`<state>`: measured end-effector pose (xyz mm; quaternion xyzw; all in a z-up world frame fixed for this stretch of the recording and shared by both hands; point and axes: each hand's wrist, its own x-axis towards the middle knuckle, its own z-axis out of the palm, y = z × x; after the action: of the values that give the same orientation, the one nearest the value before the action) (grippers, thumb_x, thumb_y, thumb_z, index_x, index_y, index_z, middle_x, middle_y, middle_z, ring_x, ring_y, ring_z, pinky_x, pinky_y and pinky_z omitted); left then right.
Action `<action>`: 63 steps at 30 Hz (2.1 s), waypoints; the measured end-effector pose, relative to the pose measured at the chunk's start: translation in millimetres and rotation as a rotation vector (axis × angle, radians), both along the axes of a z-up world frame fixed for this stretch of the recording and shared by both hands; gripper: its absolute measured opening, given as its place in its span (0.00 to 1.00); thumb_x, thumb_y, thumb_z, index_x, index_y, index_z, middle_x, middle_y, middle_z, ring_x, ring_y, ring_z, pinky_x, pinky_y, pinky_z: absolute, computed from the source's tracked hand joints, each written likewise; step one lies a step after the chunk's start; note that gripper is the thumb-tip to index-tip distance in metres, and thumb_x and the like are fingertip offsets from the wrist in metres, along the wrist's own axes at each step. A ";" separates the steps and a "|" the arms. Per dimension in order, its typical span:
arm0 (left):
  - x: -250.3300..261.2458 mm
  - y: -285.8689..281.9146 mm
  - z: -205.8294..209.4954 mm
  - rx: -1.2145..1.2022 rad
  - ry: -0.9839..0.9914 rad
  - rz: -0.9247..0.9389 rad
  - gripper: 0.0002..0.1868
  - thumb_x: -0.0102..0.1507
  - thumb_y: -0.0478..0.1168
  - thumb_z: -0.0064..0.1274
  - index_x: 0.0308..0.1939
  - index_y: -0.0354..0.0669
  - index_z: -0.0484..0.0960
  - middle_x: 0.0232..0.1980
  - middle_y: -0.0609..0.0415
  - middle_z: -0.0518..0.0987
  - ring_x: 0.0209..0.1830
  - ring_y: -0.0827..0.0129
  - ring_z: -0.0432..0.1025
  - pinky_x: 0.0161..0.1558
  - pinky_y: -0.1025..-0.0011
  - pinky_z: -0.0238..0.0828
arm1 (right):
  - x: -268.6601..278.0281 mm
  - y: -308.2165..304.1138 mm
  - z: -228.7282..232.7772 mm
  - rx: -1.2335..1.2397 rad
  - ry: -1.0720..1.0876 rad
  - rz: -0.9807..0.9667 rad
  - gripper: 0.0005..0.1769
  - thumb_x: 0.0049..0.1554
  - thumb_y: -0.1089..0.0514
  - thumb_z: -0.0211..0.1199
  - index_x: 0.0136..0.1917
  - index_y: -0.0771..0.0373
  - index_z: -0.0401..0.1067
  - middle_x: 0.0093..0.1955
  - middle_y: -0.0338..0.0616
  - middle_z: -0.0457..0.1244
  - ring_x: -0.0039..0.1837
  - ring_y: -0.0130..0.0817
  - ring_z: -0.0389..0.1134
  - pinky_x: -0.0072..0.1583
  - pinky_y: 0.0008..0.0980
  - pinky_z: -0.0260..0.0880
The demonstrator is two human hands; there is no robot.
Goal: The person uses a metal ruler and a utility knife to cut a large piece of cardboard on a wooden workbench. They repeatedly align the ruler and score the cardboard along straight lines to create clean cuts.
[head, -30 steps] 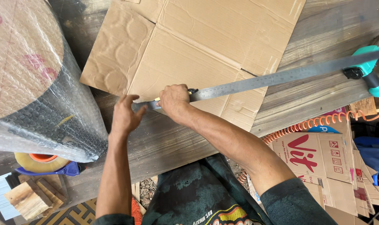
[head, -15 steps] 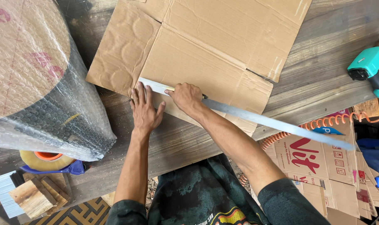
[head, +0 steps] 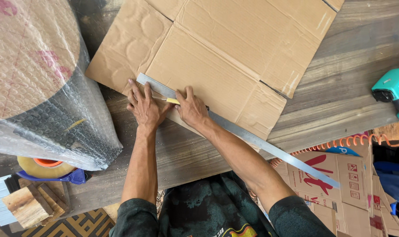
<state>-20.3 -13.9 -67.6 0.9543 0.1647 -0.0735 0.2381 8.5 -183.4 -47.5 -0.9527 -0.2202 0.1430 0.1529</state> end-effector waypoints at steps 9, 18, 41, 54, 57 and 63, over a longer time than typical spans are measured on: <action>1.5 -0.1 -6.0 0.030 -0.016 0.015 0.56 0.58 0.75 0.51 0.80 0.46 0.57 0.83 0.36 0.39 0.74 0.45 0.47 0.60 0.45 0.51 | 15.4 -1.1 -9.3 0.100 0.053 0.000 0.24 0.59 0.55 0.64 0.68 0.55 0.71 0.56 0.45 0.58 0.54 0.58 0.72 0.52 0.58 0.77; 7.8 -3.1 -15.9 0.000 -0.045 0.057 0.60 0.56 0.79 0.52 0.79 0.43 0.57 0.82 0.36 0.39 0.75 0.43 0.44 0.61 0.44 0.48 | 28.7 -1.5 -7.4 0.075 0.055 0.091 0.22 0.59 0.51 0.63 0.66 0.48 0.72 0.55 0.39 0.58 0.53 0.54 0.72 0.52 0.56 0.77; 13.0 -11.1 3.1 -0.052 0.008 0.188 0.61 0.53 0.71 0.61 0.80 0.42 0.57 0.84 0.46 0.42 0.76 0.48 0.46 0.65 0.42 0.48 | 60.2 -16.6 -27.8 0.120 0.180 0.323 0.27 0.59 0.47 0.63 0.70 0.50 0.68 0.53 0.44 0.58 0.54 0.58 0.71 0.52 0.58 0.76; 14.4 -14.6 -5.2 -0.085 0.009 0.247 0.64 0.48 0.70 0.65 0.80 0.45 0.57 0.84 0.48 0.43 0.76 0.49 0.45 0.66 0.40 0.46 | 64.8 -18.7 -15.7 0.179 0.209 0.354 0.28 0.58 0.50 0.65 0.71 0.53 0.69 0.53 0.46 0.60 0.56 0.57 0.70 0.53 0.57 0.75; 14.7 -15.1 -8.7 -0.091 0.017 0.251 0.63 0.49 0.70 0.64 0.80 0.45 0.56 0.84 0.49 0.42 0.77 0.50 0.43 0.66 0.40 0.46 | 64.9 -18.5 -15.4 0.173 0.210 0.347 0.29 0.58 0.49 0.65 0.71 0.52 0.68 0.53 0.45 0.60 0.57 0.55 0.70 0.54 0.55 0.75; 16.3 -15.1 1.6 -0.076 0.044 0.234 0.61 0.49 0.61 0.67 0.80 0.45 0.55 0.84 0.48 0.41 0.77 0.50 0.43 0.65 0.41 0.47 | 65.6 -18.4 -13.1 0.201 0.202 0.340 0.28 0.58 0.49 0.65 0.71 0.52 0.70 0.52 0.46 0.61 0.55 0.57 0.71 0.53 0.56 0.75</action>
<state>-4.0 -29.0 -66.1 0.9170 0.2773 -0.0722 0.2773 74.2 -201.8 -60.6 -0.8627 -0.3742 0.2389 0.2421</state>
